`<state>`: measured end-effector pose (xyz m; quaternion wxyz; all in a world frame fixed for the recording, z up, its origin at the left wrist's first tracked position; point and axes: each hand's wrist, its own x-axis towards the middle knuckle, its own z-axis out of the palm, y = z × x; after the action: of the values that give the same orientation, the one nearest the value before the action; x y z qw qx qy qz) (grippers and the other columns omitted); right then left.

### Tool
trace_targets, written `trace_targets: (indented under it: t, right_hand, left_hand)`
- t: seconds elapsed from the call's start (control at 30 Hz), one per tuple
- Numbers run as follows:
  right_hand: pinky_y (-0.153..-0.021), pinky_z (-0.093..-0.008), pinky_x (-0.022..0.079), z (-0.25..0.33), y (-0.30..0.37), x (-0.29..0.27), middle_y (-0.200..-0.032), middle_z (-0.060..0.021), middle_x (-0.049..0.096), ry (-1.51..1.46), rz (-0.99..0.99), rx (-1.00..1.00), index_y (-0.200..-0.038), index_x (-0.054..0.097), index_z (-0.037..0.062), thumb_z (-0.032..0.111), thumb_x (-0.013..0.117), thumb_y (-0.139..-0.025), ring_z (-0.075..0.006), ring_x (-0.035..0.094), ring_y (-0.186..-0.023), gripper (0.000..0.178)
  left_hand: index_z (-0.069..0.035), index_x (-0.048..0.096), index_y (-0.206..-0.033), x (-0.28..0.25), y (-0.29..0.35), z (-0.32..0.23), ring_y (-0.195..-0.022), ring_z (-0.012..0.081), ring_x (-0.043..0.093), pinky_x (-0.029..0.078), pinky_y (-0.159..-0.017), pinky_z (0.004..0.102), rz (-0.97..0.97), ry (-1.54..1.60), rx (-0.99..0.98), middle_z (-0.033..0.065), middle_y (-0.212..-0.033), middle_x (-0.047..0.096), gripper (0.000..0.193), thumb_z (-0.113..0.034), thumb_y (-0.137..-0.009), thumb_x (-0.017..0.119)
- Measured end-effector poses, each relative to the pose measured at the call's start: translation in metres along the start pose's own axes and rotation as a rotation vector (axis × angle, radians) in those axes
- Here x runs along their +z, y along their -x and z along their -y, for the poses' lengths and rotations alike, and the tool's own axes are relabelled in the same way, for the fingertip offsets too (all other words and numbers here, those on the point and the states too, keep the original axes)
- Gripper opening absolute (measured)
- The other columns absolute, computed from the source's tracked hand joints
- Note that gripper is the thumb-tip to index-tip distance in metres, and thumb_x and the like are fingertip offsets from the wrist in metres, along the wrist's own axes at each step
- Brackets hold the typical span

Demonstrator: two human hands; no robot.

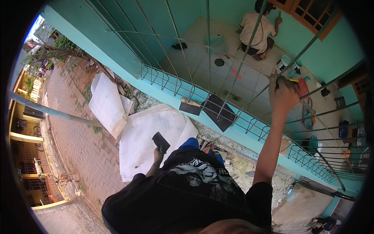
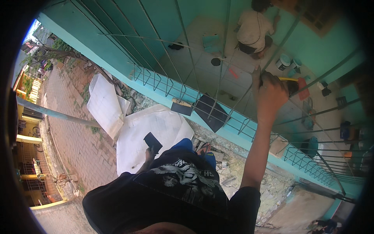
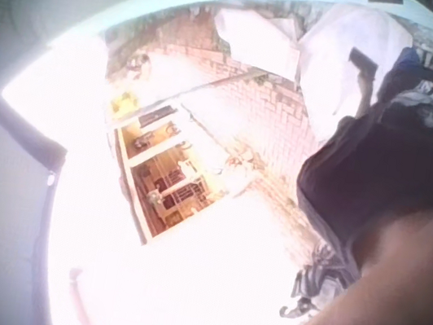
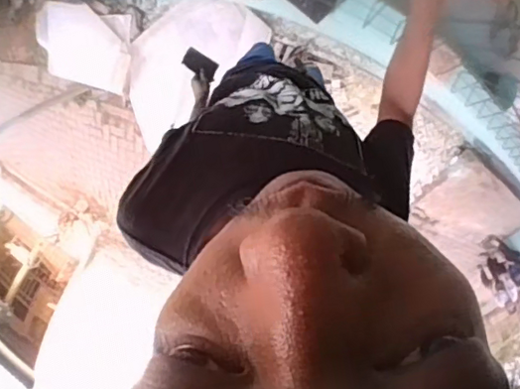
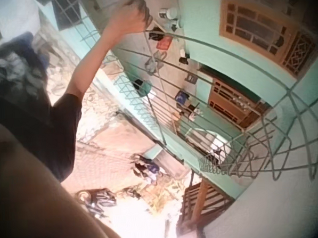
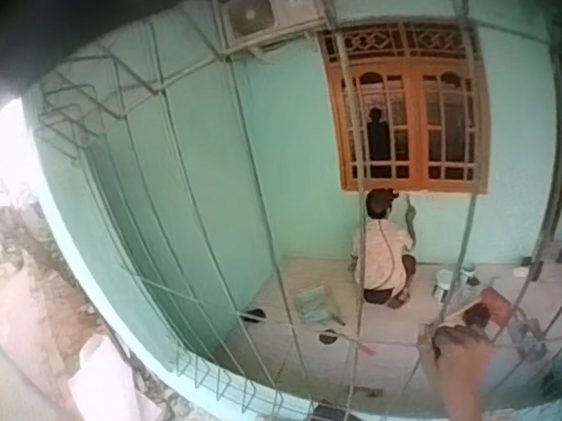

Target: The person sands a metal railing using a sanding block, moving along the bars to smooth the surface. The person holds the railing with one hand while sanding with the other, occasionally switching hands to reach different sections.

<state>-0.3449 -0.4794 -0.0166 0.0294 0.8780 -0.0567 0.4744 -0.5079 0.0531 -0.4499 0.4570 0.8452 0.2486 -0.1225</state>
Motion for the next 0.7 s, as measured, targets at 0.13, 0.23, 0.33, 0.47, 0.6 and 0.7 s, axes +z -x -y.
trace_targets:
  t: [0.13, 0.23, 0.33, 0.47, 0.6, 0.7]
  right_hand:
    - [-0.062, -0.0363, 0.043, 0.006, 0.006, -0.008, -0.064, -0.0084, 0.059, 0.006, 0.071, 0.004, -0.062, 0.057, 0.0061, 0.026, 0.065, -0.088, -0.0249, 0.058, -0.059, 0.033]
    - [-0.073, -0.0373, 0.041, 0.01, 0.004, -0.009, -0.076, -0.0094, 0.063, -0.01, 0.017, 0.035, -0.074, 0.064, 0.0015, 0.021, 0.066, -0.088, -0.025, 0.058, -0.074, 0.024]
    - [-0.085, -0.0421, 0.038, 0.024, 0.014, -0.011, -0.094, -0.0121, 0.061, 0.03, 0.027, 0.115, -0.09, 0.063, -0.0026, 0.017, 0.065, -0.087, -0.0283, 0.054, -0.091, 0.02]
    - [-0.099, -0.0494, 0.033, 0.039, 0.025, -0.01, -0.11, -0.0158, 0.054, 0.063, 0.054, 0.21, -0.103, 0.057, -0.0034, 0.016, 0.064, -0.087, -0.0331, 0.047, -0.106, 0.026]
    - [-0.108, -0.0525, 0.028, 0.063, 0.03, -0.018, -0.126, -0.0189, 0.048, 0.055, 0.036, 0.3, -0.122, 0.049, -0.0041, 0.017, 0.065, -0.086, -0.0372, 0.041, -0.123, 0.045]
    - [-0.111, -0.0525, 0.026, 0.078, 0.041, -0.012, -0.14, -0.0215, 0.04, 0.012, 0.031, 0.352, -0.136, 0.039, -0.0036, 0.018, 0.066, -0.085, -0.0398, 0.032, -0.135, 0.062]
  left_hand:
    - [0.006, 0.061, -0.082, 0.017, -0.051, -0.066, -0.06, 0.0199, 0.062, 0.046, -0.055, 0.0354, 0.051, 0.137, 0.21, 0.017, -0.068, 0.066, 0.05, -0.038, -0.101, 0.047]
    - [0.005, 0.06, -0.079, 0.024, -0.063, -0.093, -0.06, 0.017, 0.06, 0.045, -0.054, 0.0332, 0.107, 0.195, 0.251, 0.0135, -0.068, 0.066, 0.051, -0.04, -0.1, 0.048]
    - [0.006, 0.06, -0.077, 0.024, -0.065, -0.077, -0.059, 0.0172, 0.057, 0.043, -0.053, 0.0351, 0.121, 0.194, 0.242, 0.0138, -0.066, 0.065, 0.048, -0.036, -0.1, 0.05]
    - [0.012, 0.058, -0.079, 0.004, -0.04, -0.023, -0.062, 0.0282, 0.067, 0.049, -0.054, 0.0428, 0.022, 0.12, 0.189, 0.0226, -0.068, 0.065, 0.048, -0.031, -0.099, 0.052]
    - [0.011, 0.062, -0.08, -0.028, -0.011, 0.031, -0.063, 0.035, 0.067, 0.049, -0.055, 0.0467, -0.268, -0.154, 0.082, 0.025, -0.071, 0.066, 0.043, -0.028, -0.096, 0.054]
    - [0.01, 0.063, -0.08, -0.055, -0.008, 0.037, -0.064, 0.0343, 0.068, 0.05, -0.056, 0.0469, -0.312, -0.094, -0.034, 0.0237, -0.071, 0.067, 0.045, -0.031, -0.095, 0.055]
